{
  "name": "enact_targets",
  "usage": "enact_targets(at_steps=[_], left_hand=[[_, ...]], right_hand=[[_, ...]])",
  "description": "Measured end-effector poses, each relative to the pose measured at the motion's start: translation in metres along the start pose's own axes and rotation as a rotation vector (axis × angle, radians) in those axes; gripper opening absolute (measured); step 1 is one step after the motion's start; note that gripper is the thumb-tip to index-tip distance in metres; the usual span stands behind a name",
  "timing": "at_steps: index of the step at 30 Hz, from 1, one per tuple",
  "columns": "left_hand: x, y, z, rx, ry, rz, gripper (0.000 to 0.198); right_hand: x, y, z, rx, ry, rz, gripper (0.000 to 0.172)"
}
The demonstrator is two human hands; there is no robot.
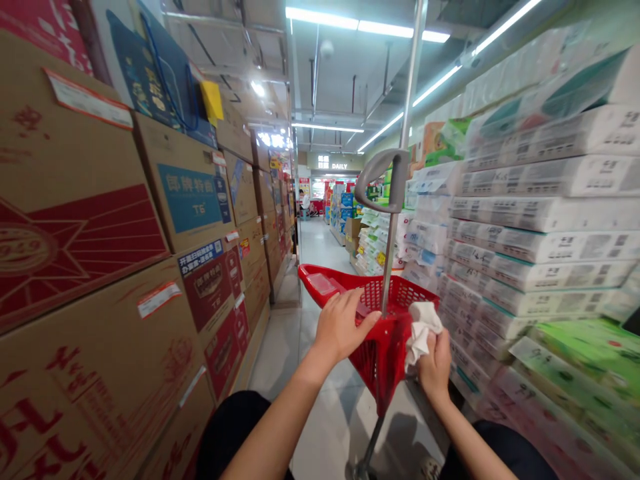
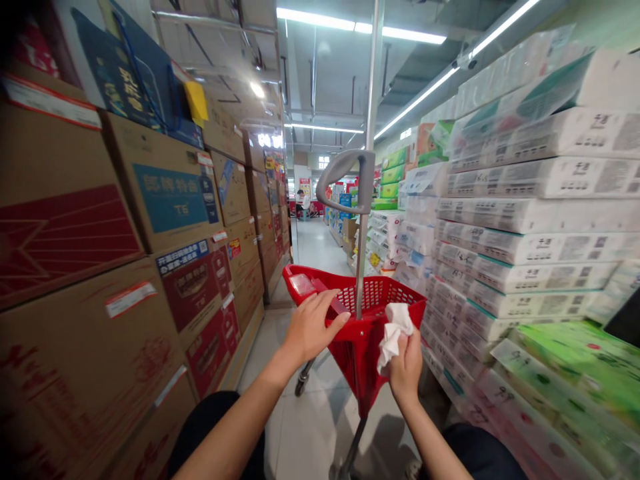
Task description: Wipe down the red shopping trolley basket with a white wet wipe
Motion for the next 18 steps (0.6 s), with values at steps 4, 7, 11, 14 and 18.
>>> enact_targets(at_steps=[4, 7, 11, 14, 18], left_hand=[[0.008, -0.009, 0.008, 0.071, 0.016, -0.021, 0.074], [0.009, -0.011, 0.007, 0.097, 0.024, -0.015, 0.082], [0.006, -0.004, -0.001, 0.123, 0.008, -0.004, 0.087], [0.003, 0.0, -0.006, 0.119, 0.012, -0.016, 0.085], [0.001, 0.002, -0.009, 0.117, 0.001, -0.019, 0.084]], right_hand=[[0.023, -0.036, -0.067, 0.099, 0.1, -0.172, 0.052], [0.02, -0.081, -0.102, 0.077, 0.168, -0.347, 0.059], [0.003, -0.104, -0.082, -0.019, 0.137, -0.329, 0.06], [-0.011, -0.098, -0.056, -0.096, 0.213, -0.323, 0.055], [-0.014, -0.087, -0.051, -0.118, 0.253, -0.35, 0.046]])
Point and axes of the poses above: each hand's wrist, its own x-axis towards the middle knuckle, its own y-axis out of the back of the hand, z = x × y, the point moved 8 cm from there along x, towards the middle knuckle, and after that the axes turned 15 degrees about -y, right-handed, at the moved point
